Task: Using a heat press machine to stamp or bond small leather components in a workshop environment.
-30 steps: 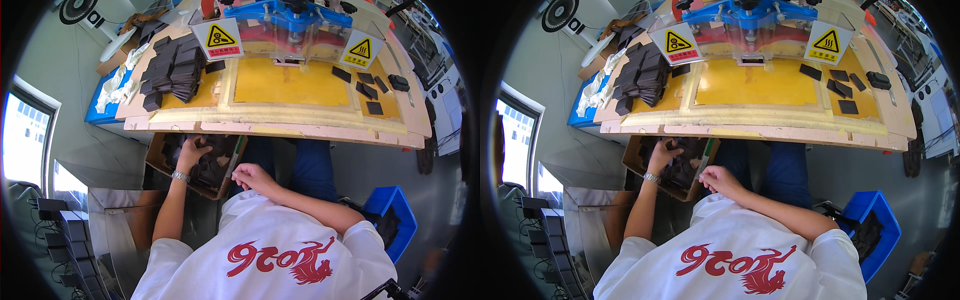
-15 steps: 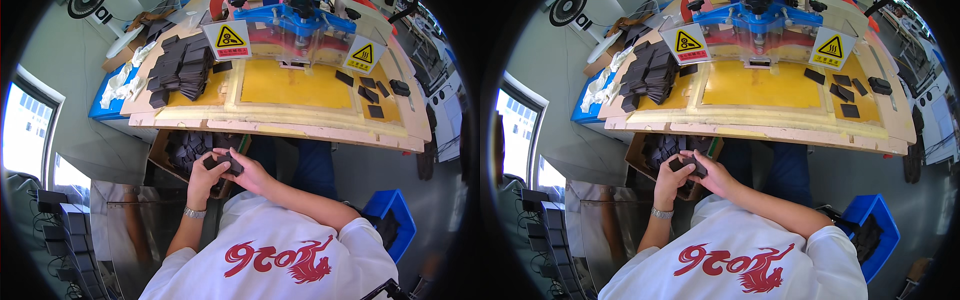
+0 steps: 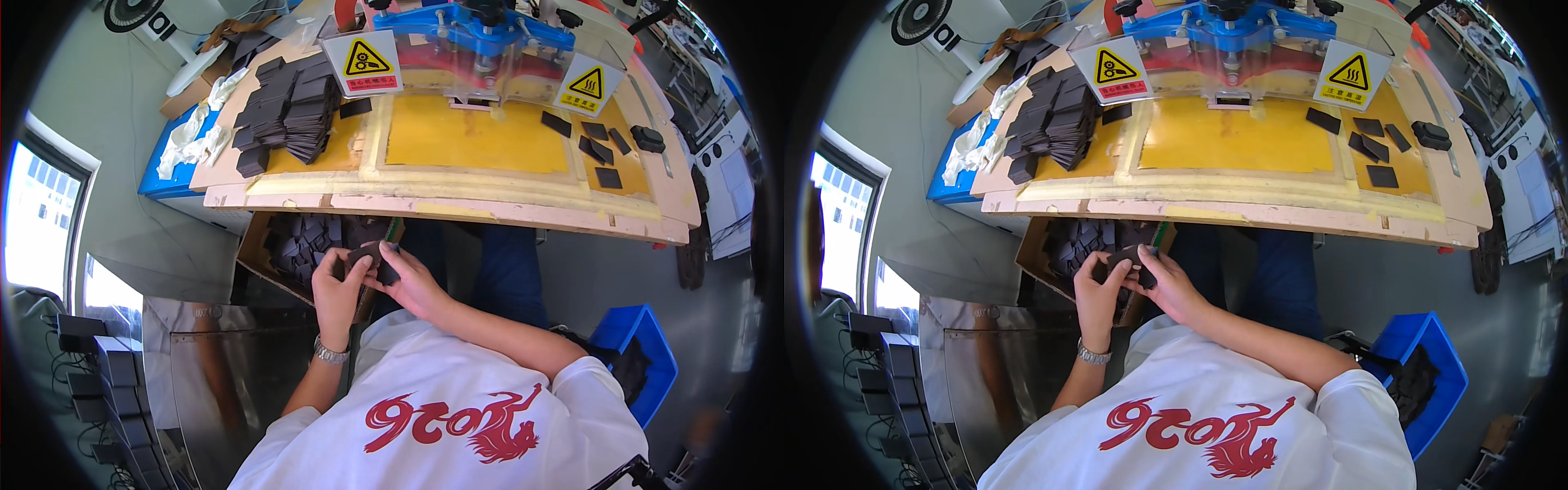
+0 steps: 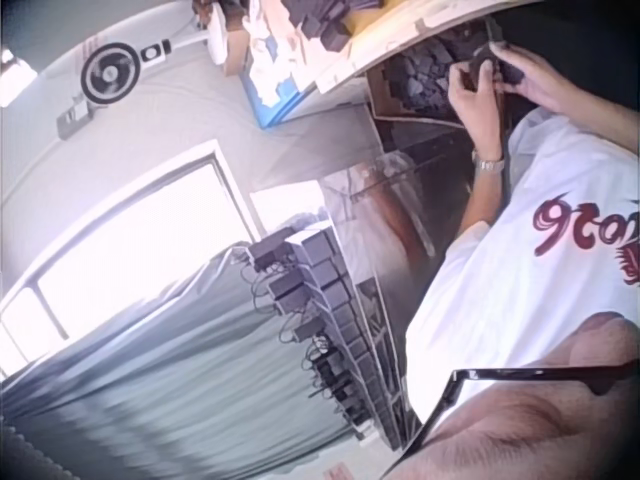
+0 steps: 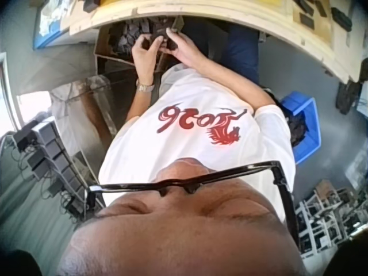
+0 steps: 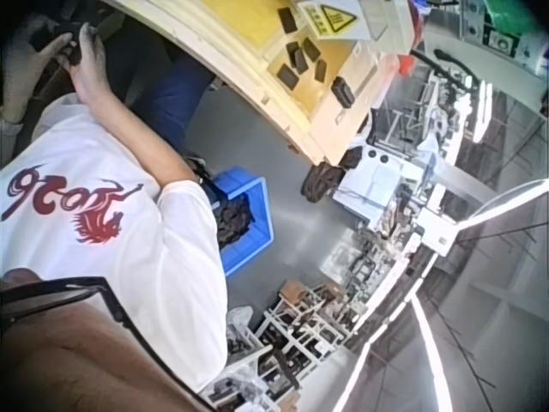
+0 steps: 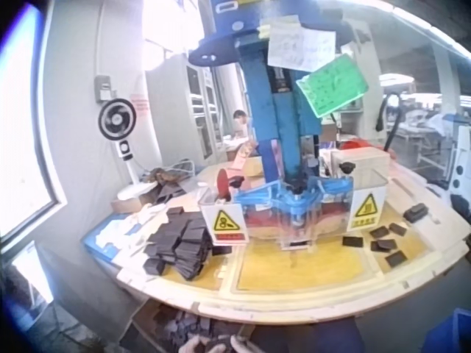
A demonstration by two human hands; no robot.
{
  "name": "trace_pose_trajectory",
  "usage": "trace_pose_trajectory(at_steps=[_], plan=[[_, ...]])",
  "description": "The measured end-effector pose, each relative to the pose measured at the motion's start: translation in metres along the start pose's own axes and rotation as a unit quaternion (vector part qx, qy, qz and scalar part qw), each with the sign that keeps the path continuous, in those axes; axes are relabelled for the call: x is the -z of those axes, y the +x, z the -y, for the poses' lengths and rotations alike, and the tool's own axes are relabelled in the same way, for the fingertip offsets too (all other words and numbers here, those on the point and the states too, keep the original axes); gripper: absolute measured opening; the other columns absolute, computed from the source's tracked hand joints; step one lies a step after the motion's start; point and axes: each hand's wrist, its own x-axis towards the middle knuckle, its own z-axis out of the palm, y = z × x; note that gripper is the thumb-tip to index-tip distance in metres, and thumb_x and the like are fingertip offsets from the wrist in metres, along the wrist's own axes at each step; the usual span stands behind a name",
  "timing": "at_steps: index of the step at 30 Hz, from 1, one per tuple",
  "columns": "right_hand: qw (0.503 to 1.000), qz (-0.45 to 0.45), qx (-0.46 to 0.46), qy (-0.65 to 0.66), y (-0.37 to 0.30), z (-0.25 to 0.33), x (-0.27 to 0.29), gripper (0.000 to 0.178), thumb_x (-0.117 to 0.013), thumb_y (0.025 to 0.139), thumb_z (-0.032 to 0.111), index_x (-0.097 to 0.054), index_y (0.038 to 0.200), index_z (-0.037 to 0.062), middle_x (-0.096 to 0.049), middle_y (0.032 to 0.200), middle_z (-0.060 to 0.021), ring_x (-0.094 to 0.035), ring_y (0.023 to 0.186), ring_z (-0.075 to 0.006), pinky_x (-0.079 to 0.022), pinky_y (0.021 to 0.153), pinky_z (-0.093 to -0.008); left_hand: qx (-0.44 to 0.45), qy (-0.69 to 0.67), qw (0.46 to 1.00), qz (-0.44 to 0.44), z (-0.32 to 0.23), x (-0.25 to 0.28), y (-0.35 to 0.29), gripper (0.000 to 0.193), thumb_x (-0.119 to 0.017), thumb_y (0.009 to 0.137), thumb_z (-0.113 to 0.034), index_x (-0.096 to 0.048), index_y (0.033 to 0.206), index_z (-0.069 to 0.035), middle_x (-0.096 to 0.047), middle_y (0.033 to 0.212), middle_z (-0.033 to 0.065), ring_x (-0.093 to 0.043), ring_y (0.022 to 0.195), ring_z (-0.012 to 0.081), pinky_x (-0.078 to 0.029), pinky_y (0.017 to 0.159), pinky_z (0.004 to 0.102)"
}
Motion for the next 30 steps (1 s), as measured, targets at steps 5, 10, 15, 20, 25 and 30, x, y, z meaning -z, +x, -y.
trace_pose_trajectory(at_steps=[5, 10, 15, 20, 25, 30], plan=[[0.998, -0.023, -0.003, -0.056, -0.006, 0.004, -0.012, 0.047, -0.066, 0.114, 0.037, -0.057, 0.152, 0.0103, -0.065, 0.136, -0.0073, -0.062, 0.130, -0.0177, -0.054, 0.110, -0.0411, -0.164, 0.280, 0.946, 0.000, -0.006, -0.008, -0.012, 0.022, -0.085, 0.090, -0.004, -0.065, 0.096, 0.001, -0.061, 0.078, 0.0114, -0.060, 0.065, 0.0204, -0.048, 0.062, 0.0390], [0.994, -0.032, -0.019, -0.098, -0.009, 0.003, -0.011, 0.054, -0.069, 0.112, 0.037, -0.054, 0.156, 0.0100, -0.065, 0.135, -0.0064, -0.063, 0.126, -0.0148, -0.055, 0.106, -0.0382, -0.221, 0.343, 0.912, 0.048, -0.005, -0.006, -0.011, 0.023, -0.084, 0.089, -0.007, -0.066, 0.102, 0.000, -0.064, 0.090, 0.0178, -0.063, 0.075, 0.0375, -0.051, 0.067, 0.0463], [0.998, -0.008, -0.029, -0.046, -0.005, 0.001, 0.003, 0.048, -0.069, 0.112, 0.033, -0.057, 0.153, 0.0109, -0.066, 0.126, -0.0019, -0.065, 0.113, -0.0116, -0.057, 0.092, -0.0284, -0.179, 0.314, 0.929, 0.084, -0.021, -0.011, -0.023, 0.023, -0.084, 0.089, -0.006, -0.071, 0.106, 0.001, -0.068, 0.093, 0.0162, -0.068, 0.081, 0.0318, -0.054, 0.073, 0.0389], [0.996, -0.062, -0.020, -0.062, -0.004, -0.002, 0.006, 0.035, -0.061, 0.116, 0.031, -0.064, 0.143, 0.0091, -0.069, 0.117, -0.0037, -0.069, 0.110, -0.0130, -0.063, 0.093, -0.0330, -0.184, 0.275, 0.939, 0.094, -0.007, -0.003, -0.024, 0.017, -0.078, 0.096, -0.004, -0.075, 0.111, 0.002, -0.074, 0.098, 0.0153, -0.073, 0.087, 0.0281, -0.057, 0.080, 0.0356], [0.989, -0.096, 0.003, -0.115, -0.011, 0.002, 0.034, 0.032, -0.057, 0.116, 0.028, -0.063, 0.141, 0.0091, -0.065, 0.086, -0.0067, -0.077, 0.084, -0.0239, -0.068, 0.088, -0.0418, -0.083, 0.270, 0.959, 0.021, 0.010, 0.040, 0.031, 0.016, -0.065, 0.107, -0.005, -0.079, 0.112, 0.001, -0.078, 0.086, 0.0110, -0.075, 0.081, 0.0216, -0.057, 0.077, 0.0344], [0.984, -0.054, -0.054, -0.160, -0.023, 0.015, 0.014, 0.036, -0.058, 0.116, 0.026, -0.057, 0.147, 0.0083, -0.063, 0.085, -0.0058, -0.075, 0.078, -0.0225, -0.068, 0.080, -0.0423, -0.150, 0.429, 0.889, 0.060, 0.102, 0.060, 0.111, 0.021, -0.076, 0.100, -0.019, -0.083, 0.112, -0.002, -0.080, 0.087, 0.0162, -0.077, 0.081, 0.0366, -0.059, 0.075, 0.0447]])
